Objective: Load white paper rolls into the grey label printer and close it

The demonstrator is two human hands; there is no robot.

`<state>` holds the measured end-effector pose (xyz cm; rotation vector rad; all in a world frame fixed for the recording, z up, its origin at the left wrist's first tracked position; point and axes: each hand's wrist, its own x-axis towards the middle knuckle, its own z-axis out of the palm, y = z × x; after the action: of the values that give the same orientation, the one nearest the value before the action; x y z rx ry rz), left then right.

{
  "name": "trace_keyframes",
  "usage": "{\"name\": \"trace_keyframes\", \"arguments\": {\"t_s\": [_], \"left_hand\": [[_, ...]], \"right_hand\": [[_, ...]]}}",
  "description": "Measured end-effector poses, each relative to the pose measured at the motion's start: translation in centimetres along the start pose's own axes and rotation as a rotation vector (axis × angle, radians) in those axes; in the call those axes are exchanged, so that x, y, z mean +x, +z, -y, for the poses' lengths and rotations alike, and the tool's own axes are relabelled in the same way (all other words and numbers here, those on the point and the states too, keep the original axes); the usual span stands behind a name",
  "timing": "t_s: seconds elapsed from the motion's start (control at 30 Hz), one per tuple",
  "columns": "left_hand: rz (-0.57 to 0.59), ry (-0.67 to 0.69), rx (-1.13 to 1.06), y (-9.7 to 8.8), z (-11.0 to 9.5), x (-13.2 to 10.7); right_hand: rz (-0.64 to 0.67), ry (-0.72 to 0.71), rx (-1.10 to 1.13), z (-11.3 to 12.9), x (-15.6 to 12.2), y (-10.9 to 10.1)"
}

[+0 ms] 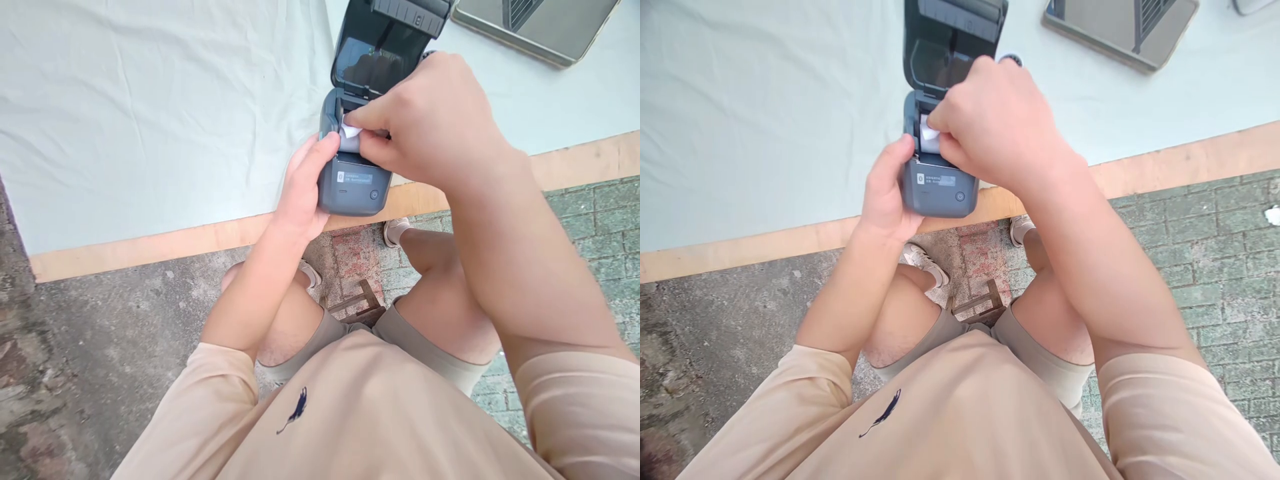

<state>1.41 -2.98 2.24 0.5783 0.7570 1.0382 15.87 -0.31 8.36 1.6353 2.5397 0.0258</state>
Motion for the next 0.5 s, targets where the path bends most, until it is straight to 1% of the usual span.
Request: {"name": "trace_keyframes", "arguments": {"t_s": [0.07,0.17,0.23,0.33,0.37,0.4,0.43,0.47,0.5], "left_hand": [[-0.003,0.015,-0.022,0.1,0.0,0.0],[0.000,0.062,-0.044,0.3,-0.1,0.1],[0.015,0.080,-0.047,0.3,0.0,0.1],[0.036,0.065,-0.056,0.2,0.1,0.0],[0.044,0.064,-0.058,0.1,0.1,0.0],[0.055,0.065,-0.054,-0.1,0.1,0.0],[0.068,0.072,-0.043,-0.2,0.1,-0.1],[0.083,0.082,-0.028,-0.3,0.1,-0.1],[0.101,0.089,-0.012,-0.3,0.1,-0.2]], "right_hand": [[-0.076,0.050,0.023,0.5,-0.6,0.3],[-0.231,0.157,0.099,1.5,-1.9,1.2],[-0.286,0.166,0.181,2.1,-2.9,1.9],[-0.324,0.110,0.305,2.8,-3.8,3.1],[-0.354,0.080,0.331,2.8,-3.9,3.4],[-0.412,0.036,0.368,2.7,-4.0,3.5],[-0.497,-0.009,0.416,2.5,-4.1,3.6],[-0.601,-0.041,0.471,2.2,-4.1,3.5],[-0.712,-0.042,0.526,1.8,-4.1,3.2]]}}
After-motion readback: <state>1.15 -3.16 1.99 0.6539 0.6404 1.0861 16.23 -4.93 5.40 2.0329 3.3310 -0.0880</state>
